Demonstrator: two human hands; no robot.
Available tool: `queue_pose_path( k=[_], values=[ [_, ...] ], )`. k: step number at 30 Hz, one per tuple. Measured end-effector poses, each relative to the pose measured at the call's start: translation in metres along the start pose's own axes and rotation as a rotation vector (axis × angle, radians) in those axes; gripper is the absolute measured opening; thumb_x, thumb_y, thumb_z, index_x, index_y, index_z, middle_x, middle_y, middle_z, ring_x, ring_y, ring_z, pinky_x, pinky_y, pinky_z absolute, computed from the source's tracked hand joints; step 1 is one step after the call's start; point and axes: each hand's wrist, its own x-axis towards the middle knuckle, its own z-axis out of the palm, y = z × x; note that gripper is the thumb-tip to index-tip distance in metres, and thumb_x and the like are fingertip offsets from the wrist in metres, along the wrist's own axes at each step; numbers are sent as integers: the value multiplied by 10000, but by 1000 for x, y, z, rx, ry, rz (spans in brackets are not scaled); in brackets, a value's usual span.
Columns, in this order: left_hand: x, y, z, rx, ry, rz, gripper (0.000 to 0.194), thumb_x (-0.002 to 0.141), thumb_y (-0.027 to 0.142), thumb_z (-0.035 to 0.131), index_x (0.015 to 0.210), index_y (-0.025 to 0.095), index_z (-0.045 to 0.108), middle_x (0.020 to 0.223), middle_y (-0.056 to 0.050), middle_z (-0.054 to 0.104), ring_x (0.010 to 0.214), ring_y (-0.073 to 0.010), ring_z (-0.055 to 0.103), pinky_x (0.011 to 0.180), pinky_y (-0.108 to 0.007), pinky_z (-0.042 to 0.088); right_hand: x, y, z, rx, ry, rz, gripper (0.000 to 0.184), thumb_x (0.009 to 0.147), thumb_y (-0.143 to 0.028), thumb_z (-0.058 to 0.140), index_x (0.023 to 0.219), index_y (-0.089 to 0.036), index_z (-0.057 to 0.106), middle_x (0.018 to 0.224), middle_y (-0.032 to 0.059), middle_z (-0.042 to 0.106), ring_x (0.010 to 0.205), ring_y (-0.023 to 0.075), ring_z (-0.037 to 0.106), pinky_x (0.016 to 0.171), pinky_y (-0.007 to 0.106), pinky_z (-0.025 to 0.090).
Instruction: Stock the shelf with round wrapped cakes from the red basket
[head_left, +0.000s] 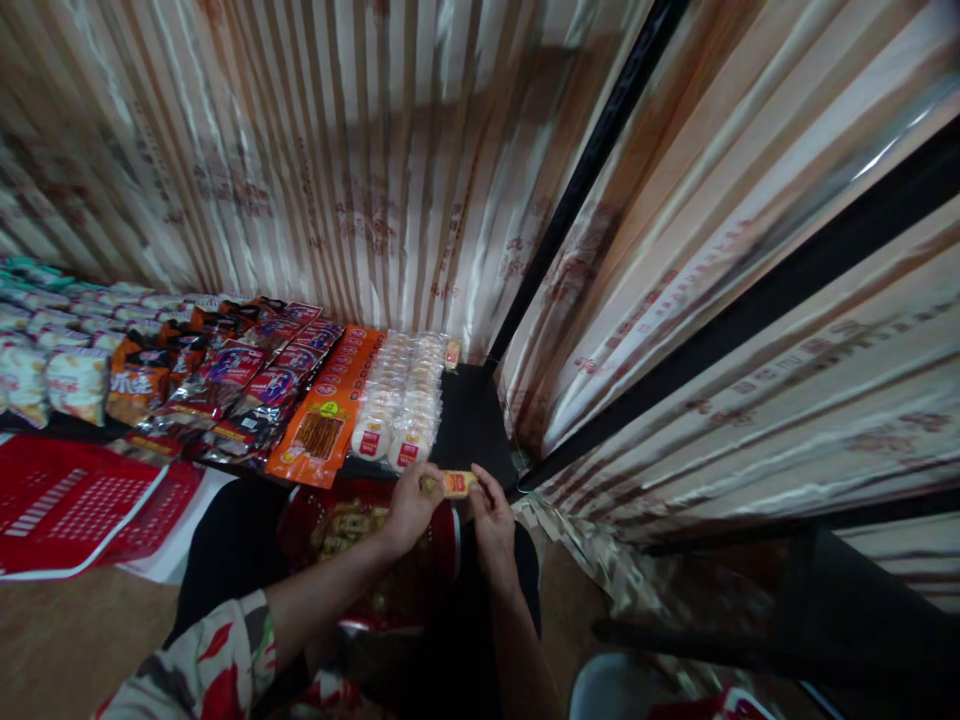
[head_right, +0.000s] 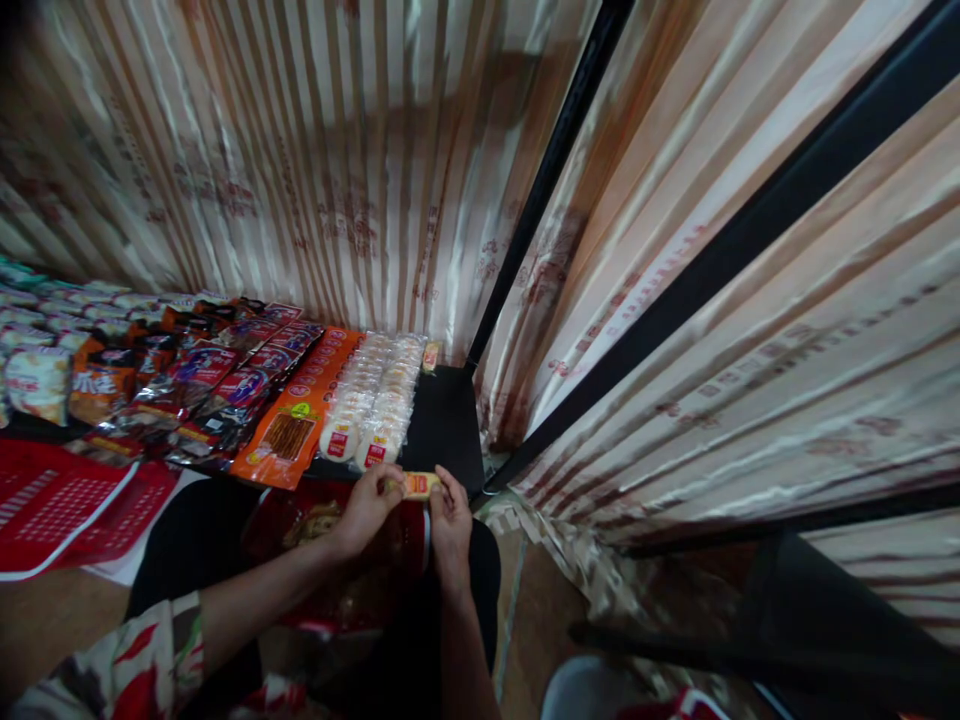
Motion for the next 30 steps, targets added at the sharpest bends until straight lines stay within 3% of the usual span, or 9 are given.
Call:
queue_pose_path(
  k=[6,13,17,25,30],
  values=[
    [24,29,5,250,-81,200,197,680,33,495,772,179,588,1032,-48,537,1057,-173,489,967,-350,363,8,5,-1,-132,-2,-106,397,731,-427,557,1022,-161,604,1078,116,603,941,200,600,833,354,487],
    [55,51,25,355,-181,242,248,682,6,455,791,181,592,1003,-38,482,986,-144,499,893,-281,418,18,-5,1,-571,63,-351,320,752,-413,557,962,-182,629,977,92,633,929,229,529,862,398,414],
    [72,58,35,412,-225,255,255,685,4,434,787,176,593,920,-33,493,906,-138,501,850,-258,427,30,-7,6,-647,99,-360,378,772,-403,523,1048,-157,602,955,111,624,870,234,517,751,350,436],
    [105,58,59,452,-260,264,279,710,15,414,811,183,613,917,-32,518,854,-129,516,807,-229,442,65,0,17,-651,184,-350,405,762,-335,499,1107,-134,566,939,124,597,856,250,509,789,374,428],
    [127,55,74,511,-250,263,443,704,18,423,1089,170,582,1039,-77,564,922,-164,550,867,-269,440,91,6,23,-611,215,-331,430,742,-312,488,1110,-100,557,917,132,585,809,240,528,777,373,436]
  ],
)
